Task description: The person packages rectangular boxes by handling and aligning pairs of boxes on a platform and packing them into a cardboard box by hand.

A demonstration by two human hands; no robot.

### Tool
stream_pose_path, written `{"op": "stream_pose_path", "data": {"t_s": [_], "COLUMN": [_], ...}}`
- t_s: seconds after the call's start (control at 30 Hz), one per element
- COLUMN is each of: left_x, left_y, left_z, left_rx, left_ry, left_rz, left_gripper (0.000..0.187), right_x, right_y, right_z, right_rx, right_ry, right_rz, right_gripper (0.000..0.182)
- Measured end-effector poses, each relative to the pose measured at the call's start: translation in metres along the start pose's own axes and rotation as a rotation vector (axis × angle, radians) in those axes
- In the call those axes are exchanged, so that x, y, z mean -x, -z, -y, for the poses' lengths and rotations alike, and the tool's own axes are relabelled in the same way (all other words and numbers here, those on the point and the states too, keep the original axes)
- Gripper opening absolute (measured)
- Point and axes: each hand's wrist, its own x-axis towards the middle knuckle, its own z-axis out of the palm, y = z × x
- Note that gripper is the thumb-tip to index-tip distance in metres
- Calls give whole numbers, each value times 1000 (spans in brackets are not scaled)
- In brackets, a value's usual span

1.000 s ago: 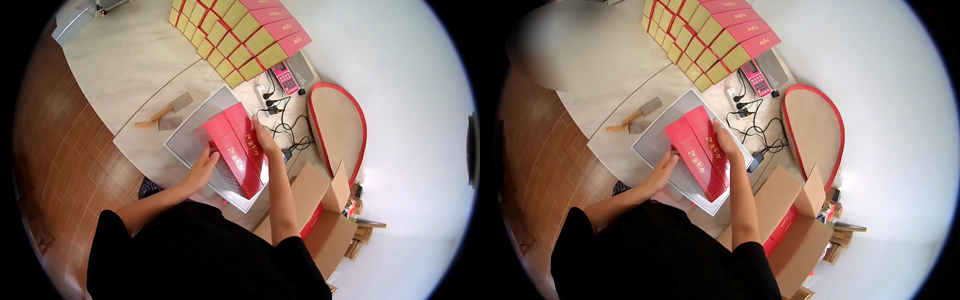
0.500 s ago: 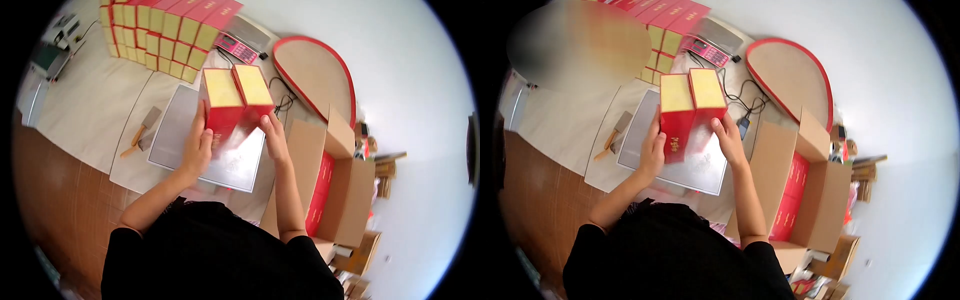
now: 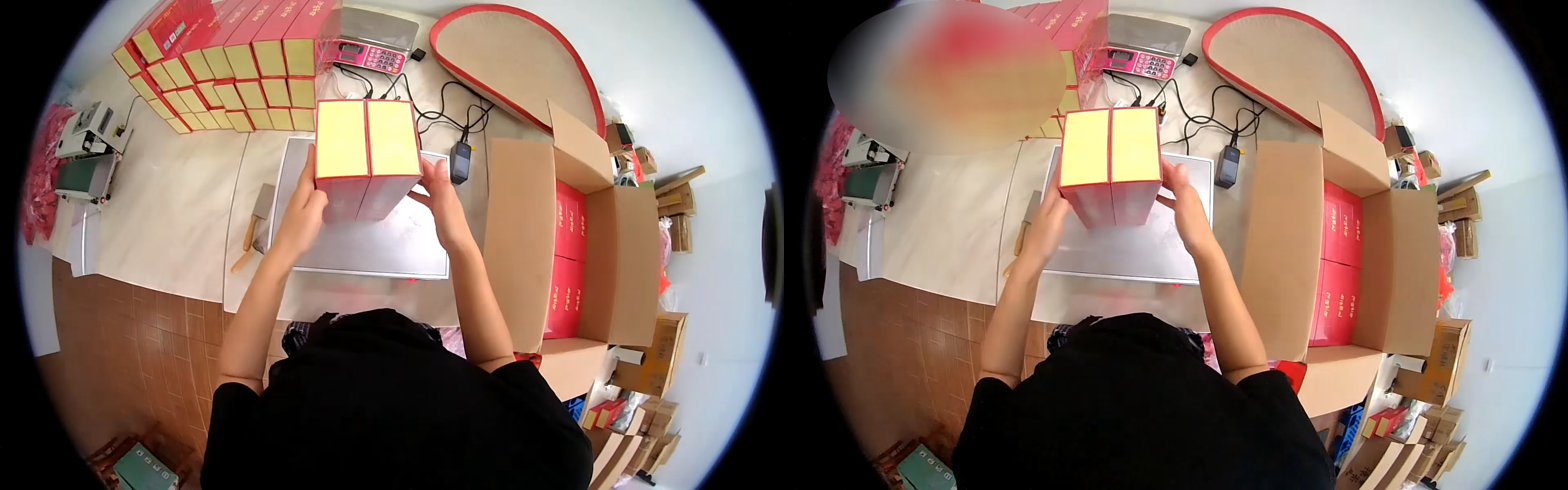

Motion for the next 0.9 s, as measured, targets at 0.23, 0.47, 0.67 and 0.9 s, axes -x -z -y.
{"op": "stream_pose_path", "data": {"t_s": [0.23,0.47,0.67,0.9], "left_x": [32,68,74,69], "left_y": [1,9,5,-1], "left_z": [22,27,22,14], "left_rx": [48,77,126,139], "left_ry": [-26,144,102,78], "left_rz": [-96,-199,-250,-240], "left_gripper": [70,57,54,51], "right_x": [25,53,58,51], "right_y": [30,51,44,45], "right_z": [-36,-63,-68,-71], "right_rx": [-155,-214,-250,-236], "right_ry": [-104,-214,-226,-199], "right_rz": [-152,-209,-191,-176], "right_gripper": [70,64,63,62]}}
